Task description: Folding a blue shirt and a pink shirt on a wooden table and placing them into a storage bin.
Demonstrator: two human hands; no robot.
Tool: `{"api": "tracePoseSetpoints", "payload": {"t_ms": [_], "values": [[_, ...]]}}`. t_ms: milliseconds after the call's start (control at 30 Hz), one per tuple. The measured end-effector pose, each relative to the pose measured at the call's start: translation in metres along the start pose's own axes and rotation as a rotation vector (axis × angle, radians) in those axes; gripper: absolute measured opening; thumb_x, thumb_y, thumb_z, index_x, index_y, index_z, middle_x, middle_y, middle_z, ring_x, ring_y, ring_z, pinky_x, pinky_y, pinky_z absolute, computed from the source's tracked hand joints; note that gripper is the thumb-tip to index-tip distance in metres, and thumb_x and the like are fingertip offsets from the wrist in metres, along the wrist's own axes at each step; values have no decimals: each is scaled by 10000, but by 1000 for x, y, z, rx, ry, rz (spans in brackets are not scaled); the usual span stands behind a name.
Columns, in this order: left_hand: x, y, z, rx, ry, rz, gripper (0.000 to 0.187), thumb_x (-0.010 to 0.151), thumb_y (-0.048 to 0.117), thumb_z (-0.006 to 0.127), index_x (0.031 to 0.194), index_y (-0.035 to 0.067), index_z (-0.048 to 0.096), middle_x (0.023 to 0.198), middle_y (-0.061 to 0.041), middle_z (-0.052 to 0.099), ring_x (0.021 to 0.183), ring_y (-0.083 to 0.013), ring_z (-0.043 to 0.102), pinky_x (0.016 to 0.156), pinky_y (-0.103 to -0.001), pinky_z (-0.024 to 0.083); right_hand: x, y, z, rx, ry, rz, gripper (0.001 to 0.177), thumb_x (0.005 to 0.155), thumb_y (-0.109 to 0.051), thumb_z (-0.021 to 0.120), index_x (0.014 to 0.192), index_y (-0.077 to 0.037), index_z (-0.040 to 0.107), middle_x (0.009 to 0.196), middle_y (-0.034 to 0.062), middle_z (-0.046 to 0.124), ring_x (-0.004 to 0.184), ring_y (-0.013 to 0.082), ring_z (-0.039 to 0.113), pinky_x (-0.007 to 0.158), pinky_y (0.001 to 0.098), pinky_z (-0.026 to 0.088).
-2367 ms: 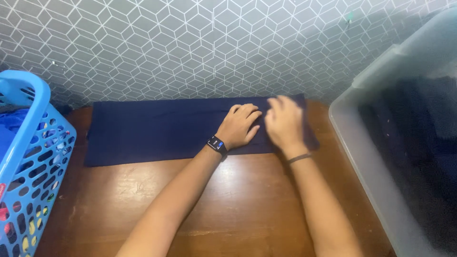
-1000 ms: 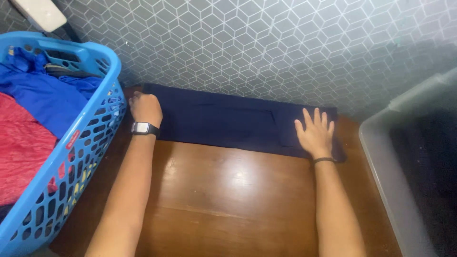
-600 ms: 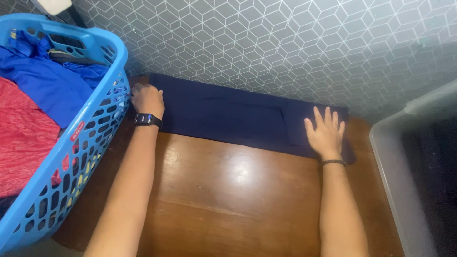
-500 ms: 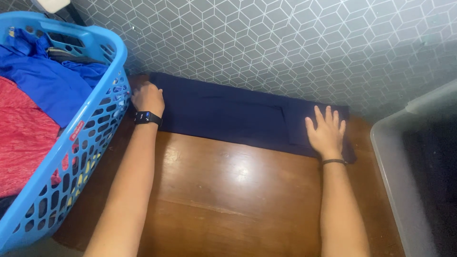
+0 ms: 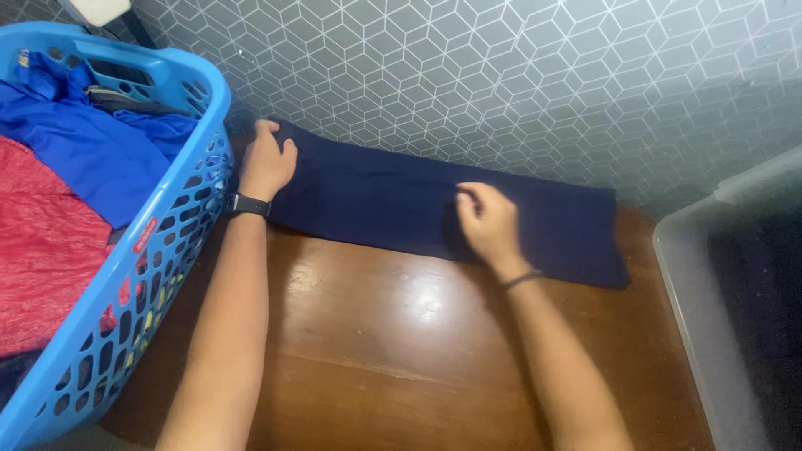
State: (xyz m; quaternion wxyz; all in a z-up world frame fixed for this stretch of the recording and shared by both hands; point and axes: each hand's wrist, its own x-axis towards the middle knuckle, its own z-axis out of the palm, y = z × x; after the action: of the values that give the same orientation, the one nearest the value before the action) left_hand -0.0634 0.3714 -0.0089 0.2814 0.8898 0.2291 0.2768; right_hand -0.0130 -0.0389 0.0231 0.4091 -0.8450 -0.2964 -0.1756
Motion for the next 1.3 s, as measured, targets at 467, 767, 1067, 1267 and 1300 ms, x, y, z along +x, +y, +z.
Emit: {"api": "tracePoseSetpoints", "payload": {"t_ms": [467, 767, 1067, 1267, 1300], "values": [[-45, 128, -48, -231, -327, 348, 706, 913, 166, 652, 1531, 138, 313, 1145, -206, 736, 984, -372, 711, 824, -476, 556, 65, -87, 140, 1060, -306, 478, 364, 1068, -355, 551, 1172, -24, 662, 1084, 65, 691, 957, 151, 634, 798, 313, 550], [-44, 116, -14, -462, -536, 448, 727, 962, 79, 529, 1624, 71, 229, 1292, -232, 683, 969, -269, 726, 880, -386, 558, 56, -29, 102, 902, -147, 414, 257, 988, -71, 598, 1227, 6, 647, 1094, 70, 733, 962, 137, 673, 850, 300, 554], [-49, 125, -9, -307, -573, 379, 633, 953, 132, 519, 1558, 74, 343, 1333, -231, 643, 1001, -340, 707, 888, -421, 545, 48, 56, -53, 776, -225, 533, 345, 957, -2, 552, 1300, -10, 583, 1160, 90, 703, 1005, 183, 678, 898, 331, 556], [-56, 121, 12, -269, -601, 401, 604, 956, 168, 540, 1532, 63, 390, 1312, -237, 651, 1072, -363, 688, 918, -434, 538, 24, 130, -163, 418, -167, 664, 352, 952, -56, 564, 1303, -24, 571, 1134, 101, 648, 979, 196, 614, 860, 345, 506], [-58, 119, 19, -265, -595, 423, 594, 958, 169, 547, 1523, 54, 405, 1290, -241, 663, 1095, -375, 679, 924, -436, 535, 16, 154, -173, 249, -129, 724, 396, 940, -97, 592, 1325, -14, 548, 1179, 146, 603, 1025, 240, 576, 881, 380, 475]]}}
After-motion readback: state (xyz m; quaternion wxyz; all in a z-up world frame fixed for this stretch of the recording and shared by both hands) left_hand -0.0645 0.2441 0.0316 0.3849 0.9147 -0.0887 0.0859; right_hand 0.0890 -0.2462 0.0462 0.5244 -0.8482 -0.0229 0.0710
